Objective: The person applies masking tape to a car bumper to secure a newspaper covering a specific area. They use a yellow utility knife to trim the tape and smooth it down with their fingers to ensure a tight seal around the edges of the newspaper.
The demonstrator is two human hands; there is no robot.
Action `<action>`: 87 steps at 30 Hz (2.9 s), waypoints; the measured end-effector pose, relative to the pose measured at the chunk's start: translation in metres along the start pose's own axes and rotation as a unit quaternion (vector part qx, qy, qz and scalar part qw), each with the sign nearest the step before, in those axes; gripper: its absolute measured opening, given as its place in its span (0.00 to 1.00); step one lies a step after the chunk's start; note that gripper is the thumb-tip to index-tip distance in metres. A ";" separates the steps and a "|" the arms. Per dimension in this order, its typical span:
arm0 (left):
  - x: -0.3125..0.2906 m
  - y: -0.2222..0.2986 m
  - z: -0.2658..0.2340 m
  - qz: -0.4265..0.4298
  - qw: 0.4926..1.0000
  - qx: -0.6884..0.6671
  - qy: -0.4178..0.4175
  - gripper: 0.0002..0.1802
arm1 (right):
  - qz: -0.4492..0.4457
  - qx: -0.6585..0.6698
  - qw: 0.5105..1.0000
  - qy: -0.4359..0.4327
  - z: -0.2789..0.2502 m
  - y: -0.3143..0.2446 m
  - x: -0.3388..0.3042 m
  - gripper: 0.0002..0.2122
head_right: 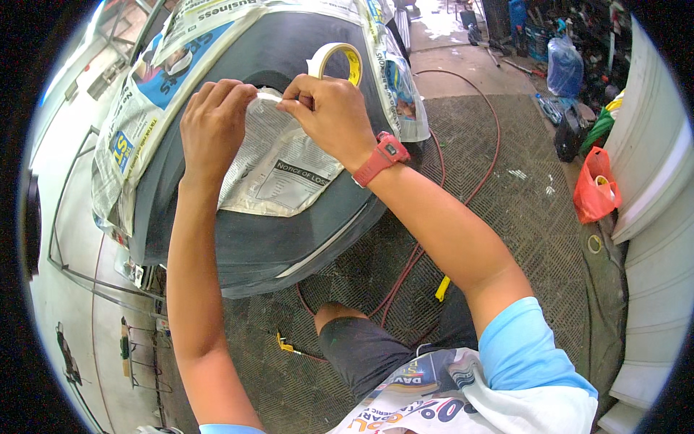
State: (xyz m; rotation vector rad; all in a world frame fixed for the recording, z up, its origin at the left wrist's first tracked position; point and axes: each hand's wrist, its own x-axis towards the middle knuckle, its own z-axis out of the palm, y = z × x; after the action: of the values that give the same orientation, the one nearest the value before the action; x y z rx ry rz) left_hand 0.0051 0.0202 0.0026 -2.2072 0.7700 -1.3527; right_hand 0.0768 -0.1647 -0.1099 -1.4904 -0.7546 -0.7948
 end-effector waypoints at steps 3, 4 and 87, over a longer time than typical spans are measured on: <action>0.001 -0.004 0.002 -0.002 1.000 0.004 0.028 0.04 | 0.013 0.063 0.998 0.028 0.004 0.003 0.001 0.10; 0.000 -0.001 0.002 -0.010 1.000 -0.013 0.026 0.04 | 0.027 0.081 0.996 0.024 0.002 0.001 0.001 0.09; 0.004 0.010 -0.010 -0.132 0.964 -0.232 -0.002 0.07 | -0.019 -0.053 0.998 -0.018 -0.012 -0.021 0.020 0.13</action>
State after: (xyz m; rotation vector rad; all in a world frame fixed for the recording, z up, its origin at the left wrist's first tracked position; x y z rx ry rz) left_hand -0.0049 0.0092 0.0036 -2.7606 0.8893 -1.3962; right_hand 0.0698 -0.1754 -0.0816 -1.5941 -0.7795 -0.8495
